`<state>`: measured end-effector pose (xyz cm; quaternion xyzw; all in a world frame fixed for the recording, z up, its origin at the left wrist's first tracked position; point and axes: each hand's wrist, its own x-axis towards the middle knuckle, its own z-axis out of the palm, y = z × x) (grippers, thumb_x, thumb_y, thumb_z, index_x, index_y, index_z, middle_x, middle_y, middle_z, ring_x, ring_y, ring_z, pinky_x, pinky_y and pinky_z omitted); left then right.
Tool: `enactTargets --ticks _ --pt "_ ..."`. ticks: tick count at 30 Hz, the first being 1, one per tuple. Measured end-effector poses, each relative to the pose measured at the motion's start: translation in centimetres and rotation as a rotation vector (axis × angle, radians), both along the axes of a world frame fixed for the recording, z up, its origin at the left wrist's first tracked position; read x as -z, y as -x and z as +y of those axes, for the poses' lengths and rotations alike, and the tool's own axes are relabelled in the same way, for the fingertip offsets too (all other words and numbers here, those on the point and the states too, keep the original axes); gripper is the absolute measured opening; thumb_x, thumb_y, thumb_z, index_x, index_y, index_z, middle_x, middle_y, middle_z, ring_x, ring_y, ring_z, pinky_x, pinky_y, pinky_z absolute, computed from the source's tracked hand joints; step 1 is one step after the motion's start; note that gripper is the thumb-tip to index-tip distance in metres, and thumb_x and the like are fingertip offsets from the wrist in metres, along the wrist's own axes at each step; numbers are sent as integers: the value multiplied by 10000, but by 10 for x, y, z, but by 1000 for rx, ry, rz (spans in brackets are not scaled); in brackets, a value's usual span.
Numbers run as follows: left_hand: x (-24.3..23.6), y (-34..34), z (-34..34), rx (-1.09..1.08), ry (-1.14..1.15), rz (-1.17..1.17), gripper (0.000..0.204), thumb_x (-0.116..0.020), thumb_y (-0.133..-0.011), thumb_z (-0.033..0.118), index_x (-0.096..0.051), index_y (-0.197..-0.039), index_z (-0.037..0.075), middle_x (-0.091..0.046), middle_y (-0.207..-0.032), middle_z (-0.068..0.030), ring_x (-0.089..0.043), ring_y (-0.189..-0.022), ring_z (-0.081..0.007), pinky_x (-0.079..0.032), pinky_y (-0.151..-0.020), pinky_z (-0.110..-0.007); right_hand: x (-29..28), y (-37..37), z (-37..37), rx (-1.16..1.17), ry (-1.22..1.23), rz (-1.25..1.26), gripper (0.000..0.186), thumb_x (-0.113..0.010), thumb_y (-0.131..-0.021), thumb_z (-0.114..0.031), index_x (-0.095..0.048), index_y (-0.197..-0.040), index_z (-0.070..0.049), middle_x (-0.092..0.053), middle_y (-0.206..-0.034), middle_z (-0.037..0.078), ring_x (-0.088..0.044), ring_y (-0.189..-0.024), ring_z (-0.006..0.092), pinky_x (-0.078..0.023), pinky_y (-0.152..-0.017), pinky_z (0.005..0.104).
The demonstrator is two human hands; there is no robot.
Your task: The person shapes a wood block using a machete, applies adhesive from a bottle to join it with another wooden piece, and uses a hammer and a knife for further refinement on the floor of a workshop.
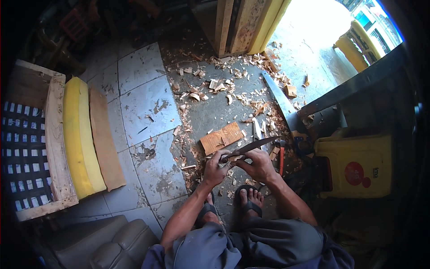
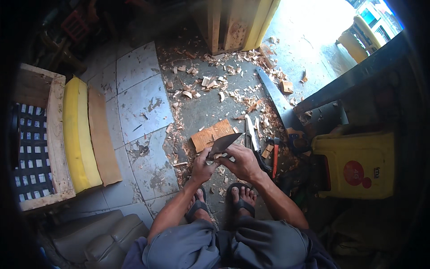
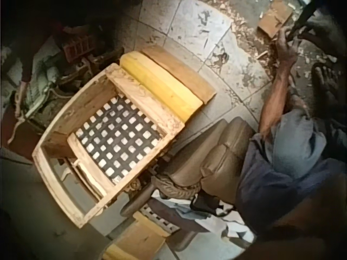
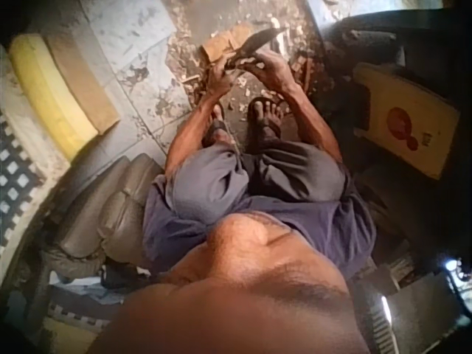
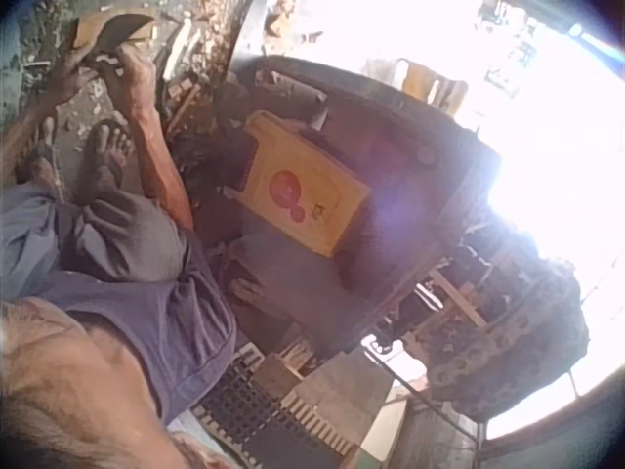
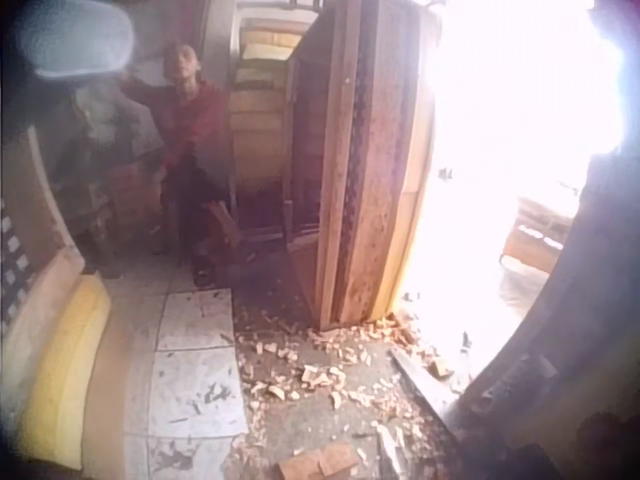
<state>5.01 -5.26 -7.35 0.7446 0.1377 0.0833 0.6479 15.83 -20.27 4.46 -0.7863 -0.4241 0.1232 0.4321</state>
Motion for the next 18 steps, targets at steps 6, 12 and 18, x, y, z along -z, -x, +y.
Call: enactTargets --ticks 6,12,18 --pt "-48 4 17 46 -24 -219 495 -836 -821 118 -614 -1261 73 -711 -1127 -139 -704 -1075 -305 -544 -940 -392 7 -6 -6 -66 55 43 309 -806 -809 -124 -721 -1100 -63 -713 -1086 120 -691 -993 306 -570 -844 400" --pt "-57 2 20 37 -71 -122 501 -844 -794 77 -653 -1258 80 -726 -1112 -136 -707 -1042 -332 -549 -942 -388 -9 -3 -2 -64 -19 -131 452 -812 -827 -194 -665 -1242 -89 -689 -1163 123 -669 -1045 324 -563 -879 399" --pt "-49 20 37 2 88 -211 331 -812 -828 7 -710 -1143 27 -732 -1116 -82 -692 -1046 -183 -550 -927 -326 35 -4 -82 422 174 185 366 -715 -923 -113 -629 -1266 -19 -705 -1096 177 -713 -960 285 -567 -837 373"
